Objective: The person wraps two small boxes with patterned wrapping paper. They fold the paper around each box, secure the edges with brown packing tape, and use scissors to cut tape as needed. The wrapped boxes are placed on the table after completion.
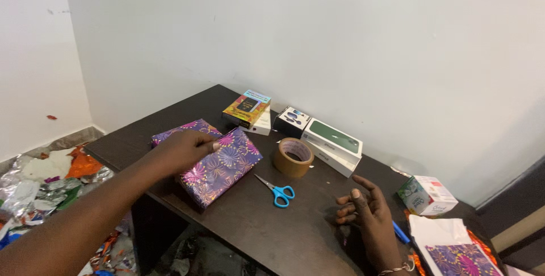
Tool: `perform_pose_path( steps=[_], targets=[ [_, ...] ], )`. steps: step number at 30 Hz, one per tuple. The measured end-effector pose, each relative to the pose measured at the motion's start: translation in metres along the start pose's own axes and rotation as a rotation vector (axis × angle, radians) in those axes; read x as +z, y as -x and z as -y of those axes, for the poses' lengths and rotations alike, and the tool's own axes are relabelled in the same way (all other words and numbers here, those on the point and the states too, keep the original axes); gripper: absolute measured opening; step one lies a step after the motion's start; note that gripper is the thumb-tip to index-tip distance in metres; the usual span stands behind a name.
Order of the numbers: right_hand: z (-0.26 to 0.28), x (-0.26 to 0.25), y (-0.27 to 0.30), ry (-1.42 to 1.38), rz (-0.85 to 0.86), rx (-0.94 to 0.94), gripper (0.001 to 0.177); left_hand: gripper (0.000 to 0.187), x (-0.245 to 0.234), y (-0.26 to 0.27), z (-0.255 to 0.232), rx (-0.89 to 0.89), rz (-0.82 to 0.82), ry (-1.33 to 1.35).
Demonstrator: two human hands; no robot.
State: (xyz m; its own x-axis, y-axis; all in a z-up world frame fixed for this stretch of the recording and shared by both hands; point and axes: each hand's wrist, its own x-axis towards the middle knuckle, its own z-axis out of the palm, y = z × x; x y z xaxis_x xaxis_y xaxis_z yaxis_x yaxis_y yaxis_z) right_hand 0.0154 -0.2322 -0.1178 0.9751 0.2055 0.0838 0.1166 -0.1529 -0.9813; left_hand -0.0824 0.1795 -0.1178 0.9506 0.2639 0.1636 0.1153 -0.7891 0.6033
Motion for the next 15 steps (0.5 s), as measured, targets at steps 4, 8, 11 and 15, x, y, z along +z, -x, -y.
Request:
perform_pose_path(
  steps=[4, 8, 11, 15],
  targets=[
    [-0.001, 0.001, 0.001, 0.012, 0.012, -0.034, 0.053, 0.035, 0.0, 0.027, -0.011, 0.029, -0.177, -0.112],
    [-0.002, 0.0, 0.002, 0.028, 0.004, -0.023, 0.052, 0.035, -0.004, 0.049, -0.043, 0.0, -0.204, -0.315],
    [-0.003, 0.001, 0.002, 0.035, -0.014, 0.001, 0.051, 0.065, -0.007, 0.06, -0.063, 0.124, -0.232, -0.514],
    [-0.005, -0.001, 0.002, 0.016, 0.029, -0.049, 0.05, 0.122, -0.015, 0.063, -0.065, -0.08, 0.014, -0.71]
  ],
)
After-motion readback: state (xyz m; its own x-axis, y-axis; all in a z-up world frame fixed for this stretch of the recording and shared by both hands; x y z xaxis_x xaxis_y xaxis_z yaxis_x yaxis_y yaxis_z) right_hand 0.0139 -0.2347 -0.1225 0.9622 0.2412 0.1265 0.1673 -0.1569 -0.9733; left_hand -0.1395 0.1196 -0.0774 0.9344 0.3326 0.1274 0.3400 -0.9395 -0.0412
